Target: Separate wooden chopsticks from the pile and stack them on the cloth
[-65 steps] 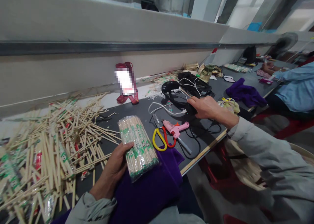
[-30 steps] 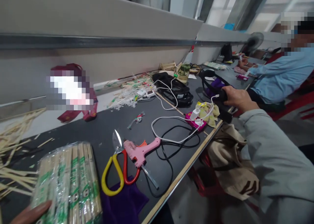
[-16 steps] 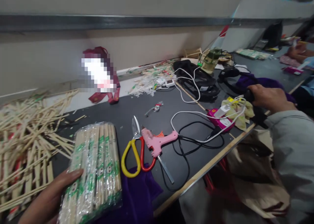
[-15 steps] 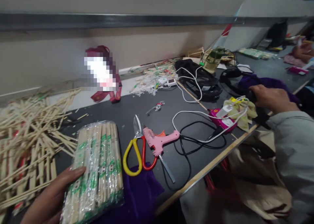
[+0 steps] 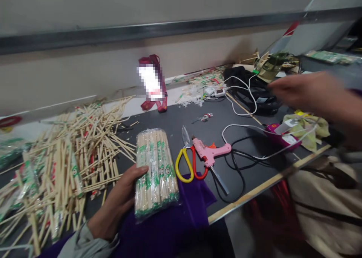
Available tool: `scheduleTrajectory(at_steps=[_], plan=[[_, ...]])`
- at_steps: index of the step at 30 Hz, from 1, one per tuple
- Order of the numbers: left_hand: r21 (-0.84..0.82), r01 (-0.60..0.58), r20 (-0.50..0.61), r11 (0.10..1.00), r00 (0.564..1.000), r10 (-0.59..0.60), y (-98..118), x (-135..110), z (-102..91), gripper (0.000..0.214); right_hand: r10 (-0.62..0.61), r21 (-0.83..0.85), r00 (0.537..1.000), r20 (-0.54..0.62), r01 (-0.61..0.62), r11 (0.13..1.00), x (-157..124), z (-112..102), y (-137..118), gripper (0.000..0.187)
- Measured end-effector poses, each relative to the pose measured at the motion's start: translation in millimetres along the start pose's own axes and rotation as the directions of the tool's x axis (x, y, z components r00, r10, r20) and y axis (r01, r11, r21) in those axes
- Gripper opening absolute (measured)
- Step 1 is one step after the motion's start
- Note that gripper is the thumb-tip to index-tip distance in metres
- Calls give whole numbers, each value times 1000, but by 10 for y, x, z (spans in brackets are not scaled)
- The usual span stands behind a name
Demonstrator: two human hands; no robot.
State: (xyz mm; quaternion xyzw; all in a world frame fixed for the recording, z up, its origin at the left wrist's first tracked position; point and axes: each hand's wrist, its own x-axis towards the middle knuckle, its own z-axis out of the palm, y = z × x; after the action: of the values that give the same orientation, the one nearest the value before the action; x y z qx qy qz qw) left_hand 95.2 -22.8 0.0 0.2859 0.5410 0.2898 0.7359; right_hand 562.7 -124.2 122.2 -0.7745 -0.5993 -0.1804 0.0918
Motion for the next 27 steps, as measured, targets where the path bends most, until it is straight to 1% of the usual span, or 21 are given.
scheduleTrajectory(at_steps=[1,2,3,4,5,6,8,10,12,14,16,17,18,19,20,21,22,23,24,25,27], plan=[[-3,-7,25,1000,1000,7,-13,11,-12,48,-100,1,982,163,102,995,137,211,-369,33],[-10,-15,51,1000,999,16,-28,21,-27,47,-206,27,939,277,207,978,258,441,-723,38],[-21,-27,77,999,997,28,-43,27,-43,46,-248,39,897,365,252,967,356,671,-1040,44],[-36,-43,102,998,994,46,-58,26,-60,45,-257,45,877,407,262,964,428,883,-1305,47],[-54,-60,126,997,990,67,-69,18,-77,45,-257,47,866,429,263,964,476,1068,-1509,49],[-71,-76,152,995,985,86,-72,2,-92,45,-243,51,859,451,247,968,503,1220,-1652,47],[-111,-104,200,988,972,125,-47,-52,-97,42,-200,52,854,481,200,978,519,1422,-1781,38],[-155,-129,241,980,957,164,36,-116,-37,37,-170,53,863,476,165,985,526,1509,-1769,34],[-193,-135,287,972,939,187,173,-151,118,30,-142,69,879,456,124,990,543,1512,-1686,31],[-236,-154,352,959,907,232,333,-113,376,24,-108,90,899,424,77,993,565,1455,-1568,31],[-269,-159,431,950,862,266,469,23,716,22,-23,219,935,354,-59,974,577,1363,-1422,30],[-285,-164,468,944,836,286,512,127,903,21,52,337,951,306,-159,928,577,1312,-1341,27],[-304,-167,501,938,809,307,533,248,1095,18,145,476,955,257,-256,842,571,1262,-1259,24],[-316,-162,537,935,782,317,531,379,1284,18,244,609,946,215,-325,724,559,1215,-1179,21],[-320,-165,556,933,765,326,507,514,1462,18,333,714,926,175,-353,605,543,1173,-1106,18],[-293,-171,568,941,760,315,467,645,1625,18,398,780,908,133,-344,523,523,1140,-1044,16],[-239,-184,575,953,764,292,416,766,1768,18,437,819,895,90,-317,479,500,1115,-997,15],[-173,-228,558,958,779,286,360,871,1885,20,449,836,892,55,-287,468,475,1101,-968,14],[-55,-311,539,949,791,290,307,960,1975,23,434,837,900,31,-261,481,449,1098,-957,14],[124,-404,528,906,800,284,262,1031,2038,24,400,824,916,15,-238,514,425,1106,-965,14],[405,-492,486,771,830,274,210,1128,2086,26,296,773,955,14,-198,603,384,1149,-1025,16]])
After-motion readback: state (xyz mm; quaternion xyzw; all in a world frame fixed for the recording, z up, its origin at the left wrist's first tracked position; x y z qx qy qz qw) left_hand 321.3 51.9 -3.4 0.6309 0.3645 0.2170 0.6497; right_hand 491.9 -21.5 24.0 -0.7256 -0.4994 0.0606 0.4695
